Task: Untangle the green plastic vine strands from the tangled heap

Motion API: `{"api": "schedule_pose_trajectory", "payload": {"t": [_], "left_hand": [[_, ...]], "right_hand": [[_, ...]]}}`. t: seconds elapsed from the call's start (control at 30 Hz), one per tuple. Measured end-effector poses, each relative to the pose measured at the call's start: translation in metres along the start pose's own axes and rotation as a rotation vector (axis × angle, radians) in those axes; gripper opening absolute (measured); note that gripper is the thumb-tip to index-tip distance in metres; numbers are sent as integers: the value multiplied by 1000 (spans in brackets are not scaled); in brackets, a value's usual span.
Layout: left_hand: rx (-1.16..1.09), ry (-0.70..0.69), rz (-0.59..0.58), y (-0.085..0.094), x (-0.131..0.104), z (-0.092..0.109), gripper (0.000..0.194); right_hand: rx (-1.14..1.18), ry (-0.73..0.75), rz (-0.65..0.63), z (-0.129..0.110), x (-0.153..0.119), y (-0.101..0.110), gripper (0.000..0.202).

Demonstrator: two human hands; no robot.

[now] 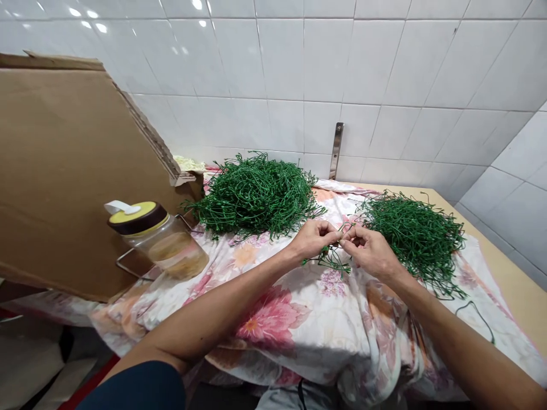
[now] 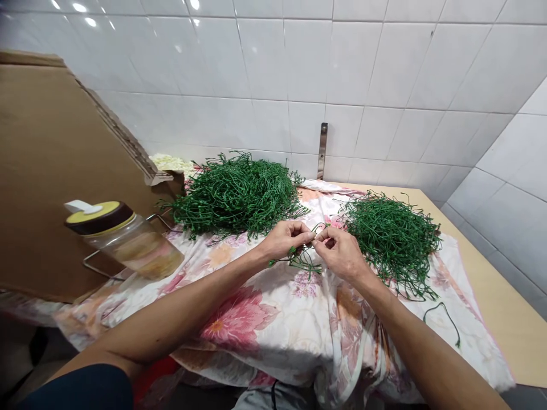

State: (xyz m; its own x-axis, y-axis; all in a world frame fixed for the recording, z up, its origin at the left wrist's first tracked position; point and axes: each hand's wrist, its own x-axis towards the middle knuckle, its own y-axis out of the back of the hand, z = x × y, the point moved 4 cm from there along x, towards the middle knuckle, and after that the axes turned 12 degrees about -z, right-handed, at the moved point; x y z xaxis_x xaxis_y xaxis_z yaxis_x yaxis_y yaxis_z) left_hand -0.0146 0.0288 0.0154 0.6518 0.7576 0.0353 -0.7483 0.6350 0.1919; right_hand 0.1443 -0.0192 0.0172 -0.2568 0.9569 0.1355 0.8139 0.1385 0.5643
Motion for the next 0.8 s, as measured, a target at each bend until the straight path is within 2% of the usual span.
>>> {"api": "schedule_pose_trajectory", "payload": {"t": [0.17, 0.47, 0.63, 0.8], "left_hand": [[42, 2, 5, -2, 1, -1, 36], [146, -11, 61, 1, 6, -14, 29], [184, -17, 97, -2, 6, -18, 19], [183, 0, 130, 0, 13, -28, 18]], "right_hand": [[-92, -11, 2, 2, 0, 0, 17], [-170, 69, -8, 3, 1, -8, 14], [-286, 217, 51, 2, 1, -13, 11], [-401, 329, 86, -1, 1, -22, 11]]}}
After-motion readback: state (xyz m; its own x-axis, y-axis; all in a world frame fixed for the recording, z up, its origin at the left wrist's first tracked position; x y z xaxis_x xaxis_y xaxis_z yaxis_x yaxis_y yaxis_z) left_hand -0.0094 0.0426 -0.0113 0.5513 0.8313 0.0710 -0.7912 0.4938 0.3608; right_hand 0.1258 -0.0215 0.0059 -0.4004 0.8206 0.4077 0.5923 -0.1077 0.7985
